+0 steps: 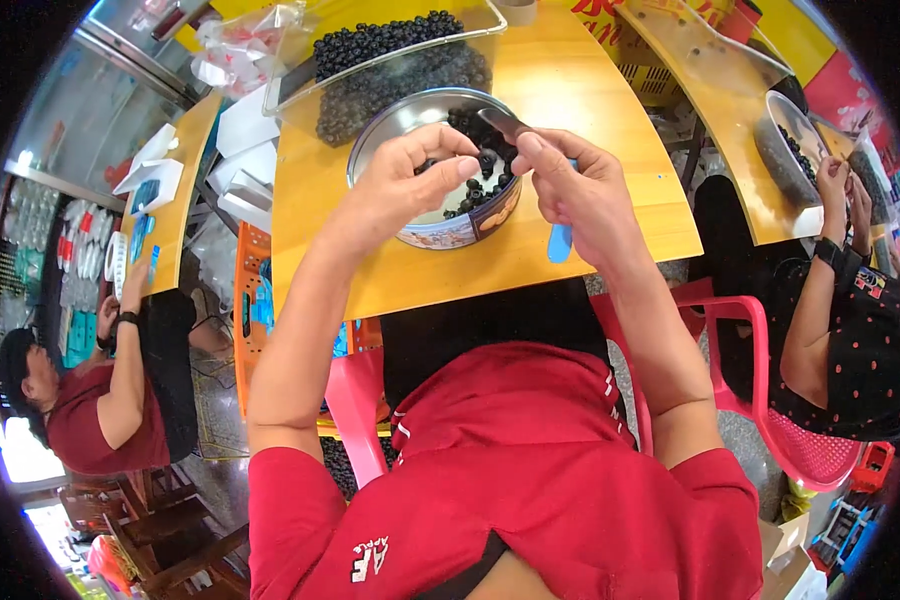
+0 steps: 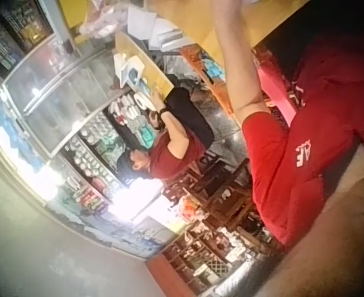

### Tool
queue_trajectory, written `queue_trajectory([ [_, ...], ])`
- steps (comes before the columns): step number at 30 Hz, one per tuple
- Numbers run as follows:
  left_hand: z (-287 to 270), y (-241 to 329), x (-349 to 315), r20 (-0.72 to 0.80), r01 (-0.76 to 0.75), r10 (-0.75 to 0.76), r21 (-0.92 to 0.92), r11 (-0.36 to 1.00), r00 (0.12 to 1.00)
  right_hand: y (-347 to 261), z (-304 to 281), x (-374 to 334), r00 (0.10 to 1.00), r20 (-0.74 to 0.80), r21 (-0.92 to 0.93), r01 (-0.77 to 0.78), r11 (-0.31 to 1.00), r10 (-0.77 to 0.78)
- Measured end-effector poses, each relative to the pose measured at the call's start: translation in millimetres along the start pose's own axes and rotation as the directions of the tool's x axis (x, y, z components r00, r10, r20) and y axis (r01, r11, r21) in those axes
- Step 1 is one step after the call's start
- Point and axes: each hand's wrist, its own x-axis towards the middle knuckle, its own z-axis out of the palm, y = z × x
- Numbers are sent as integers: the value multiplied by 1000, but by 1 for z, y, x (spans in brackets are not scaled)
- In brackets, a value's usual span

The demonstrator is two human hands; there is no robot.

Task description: The person is using a small knife to remove seeds or pits from dark fruits (likely dates).

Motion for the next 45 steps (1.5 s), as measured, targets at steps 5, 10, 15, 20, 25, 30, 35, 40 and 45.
queue_trajectory([
  [5,19,-5,-14,-91,-278,275,-30,960,957,-2,19,-5,1000,19,30,-9,1000,8],
  [10,33,-5,-23,-170,-341,319,-126,931,932,-5,28,-6,1000,12,21,-8,1000,7],
  [15,44,-13,-22,-262,-353,272,-346,869,926,-6,29,-5,998,36,82,-62,995,59],
  [20,47,-20,-20,-283,-384,281,-435,814,917,-5,29,-4,989,68,158,-137,978,128],
  [25,49,-24,-19,-305,-423,299,-540,728,904,-6,31,-5,989,120,183,-105,978,83],
  [30,48,-21,-20,-325,-421,270,-640,642,906,-7,32,-13,991,78,19,104,994,-105],
  [35,50,-20,-19,-330,-426,271,-654,625,904,-8,32,-17,981,136,-113,157,981,-142],
  [40,49,-23,-17,-313,-419,277,-683,598,908,-9,30,-17,987,125,-114,119,986,-105],
  [45,53,-26,-13,-296,-404,293,-798,447,909,-4,28,-13,988,111,-21,113,993,-110],
])
